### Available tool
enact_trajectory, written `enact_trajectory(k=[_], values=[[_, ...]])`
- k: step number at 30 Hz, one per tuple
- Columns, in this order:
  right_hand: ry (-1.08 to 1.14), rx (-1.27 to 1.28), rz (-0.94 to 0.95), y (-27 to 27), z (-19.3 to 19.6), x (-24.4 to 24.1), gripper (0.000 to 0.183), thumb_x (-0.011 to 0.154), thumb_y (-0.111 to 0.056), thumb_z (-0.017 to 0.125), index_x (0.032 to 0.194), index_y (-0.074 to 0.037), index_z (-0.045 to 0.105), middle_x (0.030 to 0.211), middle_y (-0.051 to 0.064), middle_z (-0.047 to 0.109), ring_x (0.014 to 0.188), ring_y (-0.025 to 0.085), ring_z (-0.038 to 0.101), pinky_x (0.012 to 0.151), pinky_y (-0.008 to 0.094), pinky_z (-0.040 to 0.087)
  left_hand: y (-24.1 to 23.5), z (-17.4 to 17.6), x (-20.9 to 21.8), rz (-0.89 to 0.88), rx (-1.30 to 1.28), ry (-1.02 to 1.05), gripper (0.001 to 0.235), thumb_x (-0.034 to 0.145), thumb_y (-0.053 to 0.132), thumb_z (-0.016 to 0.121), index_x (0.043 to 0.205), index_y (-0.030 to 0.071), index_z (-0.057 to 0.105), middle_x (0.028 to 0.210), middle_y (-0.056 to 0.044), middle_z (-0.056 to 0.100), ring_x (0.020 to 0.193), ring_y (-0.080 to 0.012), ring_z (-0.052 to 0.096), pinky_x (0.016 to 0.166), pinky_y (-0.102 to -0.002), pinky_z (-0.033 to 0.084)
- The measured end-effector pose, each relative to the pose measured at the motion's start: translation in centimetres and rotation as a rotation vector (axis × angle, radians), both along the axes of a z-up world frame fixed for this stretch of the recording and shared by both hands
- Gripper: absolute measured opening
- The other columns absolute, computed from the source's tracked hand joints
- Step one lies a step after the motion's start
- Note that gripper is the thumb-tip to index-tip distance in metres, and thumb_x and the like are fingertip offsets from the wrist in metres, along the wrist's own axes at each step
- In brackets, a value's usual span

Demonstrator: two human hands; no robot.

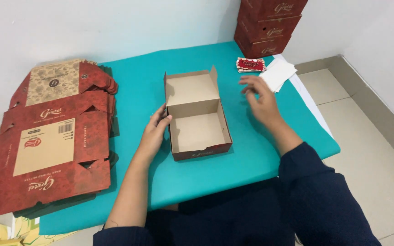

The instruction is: Assembling a cardboard box by folding along pre-scored lines and tucking in flaps, then placing items inside.

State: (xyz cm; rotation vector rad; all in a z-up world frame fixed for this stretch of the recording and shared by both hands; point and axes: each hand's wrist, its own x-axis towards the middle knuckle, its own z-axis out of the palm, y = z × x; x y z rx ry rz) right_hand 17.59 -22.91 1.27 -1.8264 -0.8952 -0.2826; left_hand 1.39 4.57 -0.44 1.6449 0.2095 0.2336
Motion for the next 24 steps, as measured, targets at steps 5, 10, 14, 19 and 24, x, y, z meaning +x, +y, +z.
enact_trajectory(k=[5,10,14,19,24], values=[[-0.071,-0.529,-0.471,-4.7,-2.6,6.8,0.035,0.092,-0.014,0.063,0.124,-0.001,0.060,0.124,0.020,0.057,0.113,0.034,0.056,0.094,0.043,0.042,0.3,-2.8,1.2,0.075,0.136,0.100,0.052,0.090,0.042,0.057,0.133,0.014,0.053,0.142,-0.013,0.045,0.142,-0.0416,0.009,0.116,-0.053,0.005],[-0.085,-0.767,-0.552,-5.5,-3.8,8.0,0.031,0.094,-0.026,0.064,0.123,-0.013,0.066,0.127,0.007,0.062,0.121,0.024,0.054,0.100,0.037,0.038,0.1,-2.7,1.2,0.112,0.129,0.096,0.046,0.090,0.037,0.055,0.130,0.014,0.056,0.139,-0.013,0.048,0.142,-0.0426,0.011,0.116,-0.053,0.007],[-0.276,-0.639,-0.649,-6.6,-6.0,9.7,0.020,0.103,-0.028,0.059,0.112,-0.015,0.071,0.112,0.005,0.069,0.102,0.024,0.063,0.090,0.038,0.042,0.3,-3.4,1.2,0.112,0.147,0.058,0.042,0.090,0.036,0.055,0.126,0.015,0.058,0.135,-0.012,0.052,0.141,-0.0410,0.016,0.116,-0.052,0.006],[-0.539,-0.215,-0.702,-4.3,1.9,3.5,0.020,0.109,-0.015,0.058,0.102,-0.002,0.072,0.089,0.010,0.060,0.080,0.027,0.059,0.073,0.036,0.043,-0.1,-3.1,1.3,0.137,0.129,0.027,0.042,0.090,0.035,0.055,0.126,0.014,0.058,0.131,-0.014,0.055,0.140,-0.0417,0.018,0.115,-0.054,0.008],[-0.606,-0.134,-0.305,1.7,10.2,-8.9,0.014,0.104,0.002,0.058,0.107,0.014,0.065,0.085,0.019,0.056,0.068,0.025,0.046,0.060,0.038,0.038,-0.1,-4.0,1.5,0.206,0.191,-0.108,0.031,0.085,0.028,0.057,0.112,0.013,0.058,0.109,-0.001,0.063,0.108,-0.0179,0.054,0.112,-0.036,0.021]])
